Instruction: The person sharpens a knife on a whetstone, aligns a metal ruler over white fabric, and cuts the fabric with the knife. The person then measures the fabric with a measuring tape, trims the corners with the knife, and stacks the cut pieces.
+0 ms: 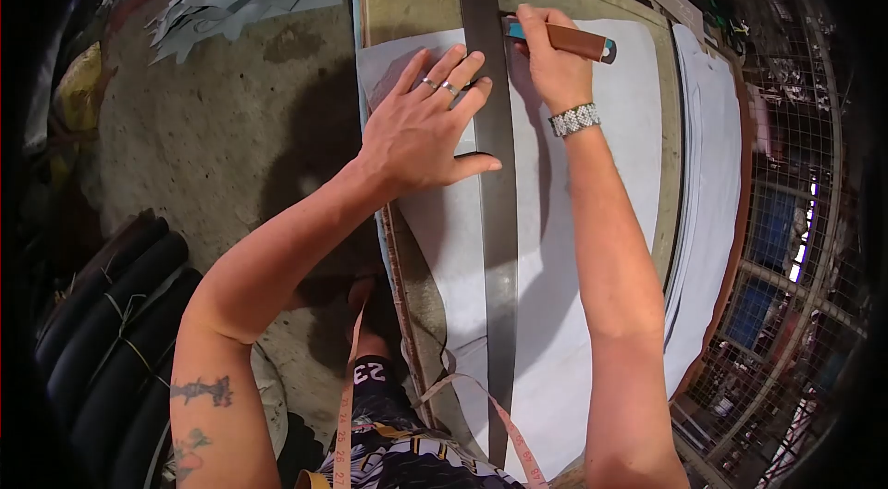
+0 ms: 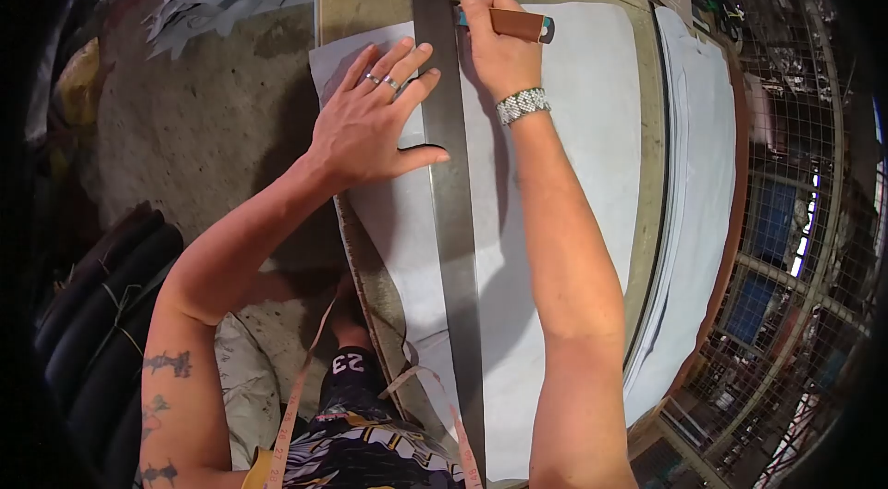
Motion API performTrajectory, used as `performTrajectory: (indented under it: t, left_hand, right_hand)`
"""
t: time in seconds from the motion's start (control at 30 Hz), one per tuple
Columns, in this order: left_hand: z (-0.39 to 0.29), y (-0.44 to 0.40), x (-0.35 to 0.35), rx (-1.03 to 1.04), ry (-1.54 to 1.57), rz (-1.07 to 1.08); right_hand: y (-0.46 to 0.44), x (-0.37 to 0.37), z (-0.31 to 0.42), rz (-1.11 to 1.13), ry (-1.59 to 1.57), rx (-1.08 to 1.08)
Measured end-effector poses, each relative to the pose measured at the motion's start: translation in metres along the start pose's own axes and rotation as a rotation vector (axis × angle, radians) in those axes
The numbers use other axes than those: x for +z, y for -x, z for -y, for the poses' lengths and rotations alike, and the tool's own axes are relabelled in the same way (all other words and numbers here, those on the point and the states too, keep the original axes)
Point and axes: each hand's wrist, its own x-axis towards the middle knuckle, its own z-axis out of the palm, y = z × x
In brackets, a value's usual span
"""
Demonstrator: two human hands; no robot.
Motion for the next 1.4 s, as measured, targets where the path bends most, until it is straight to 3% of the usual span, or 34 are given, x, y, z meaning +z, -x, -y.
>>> performTrajectory:
  t: [0.17, 0.27, 0.43, 0.57, 0.6, 0.7, 0.87, 0.93, 1.13, 1.2, 1.23, 1.33, 1.4]
  left_hand:
    - [-0.001, 0.000, -0.003, 0.001, -0.009, 0.037]
    - [-0.001, -0.001, -0.003, 0.024, -0.022, 0.054]
    - [0.006, 0.003, 0.002, 0.106, -0.027, 0.011]
    - [0.009, 0.005, 0.012, 0.118, -0.040, -0.006]
    - [0.008, 0.005, 0.010, 0.112, -0.043, 0.018]
    - [0.010, 0.001, -0.001, 0.090, -0.070, 0.145]
    - [0.003, 0.001, -0.004, 0.068, -0.041, 0.132]
    - [0.005, 0.003, -0.003, 0.087, -0.073, 0.112]
    - [0.003, 0.002, 0.004, 0.026, -0.144, 0.235]
    - [-0.007, 0.001, -0.007, -0.001, -0.134, 0.263]
    - [-0.008, -0.002, -0.003, -0.011, -0.178, 0.299]
    - [-0.028, 0.012, 0.026, 0.038, -0.165, 0.098]
    - [-0.096, 0.077, 0.051, 0.001, -0.074, 0.038]
  right_hand:
    - [-0.006, 0.007, 0.007, -0.031, 0.254, -0.068]
    - [-0.020, 0.007, 0.010, -0.002, 0.315, 0.016]
    - [-0.036, -0.002, 0.007, 0.163, 0.134, 0.128]
    - [-0.029, 0.002, 0.026, 0.195, 0.488, 0.007]
    - [-0.030, 0.002, 0.020, 0.184, 0.344, 0.080]
    - [-0.025, 0.003, 0.027, 0.196, 0.358, 0.099]
    - [0.019, -0.014, 0.031, 0.295, 0.585, 0.095]
    - [0.050, -0.023, 0.011, 0.200, 0.150, 0.206]
    - [0.235, -0.067, 0.025, 0.199, 0.610, 0.235]
    - [0.294, -0.071, 0.033, 0.065, 0.394, 0.275]
    - [0.300, -0.072, 0.031, 0.041, 0.458, 0.231]
    - [0.290, -0.094, 0.022, 0.129, 0.451, 0.227]
    - [0.288, -0.097, 0.013, 0.086, 0.330, 0.270]
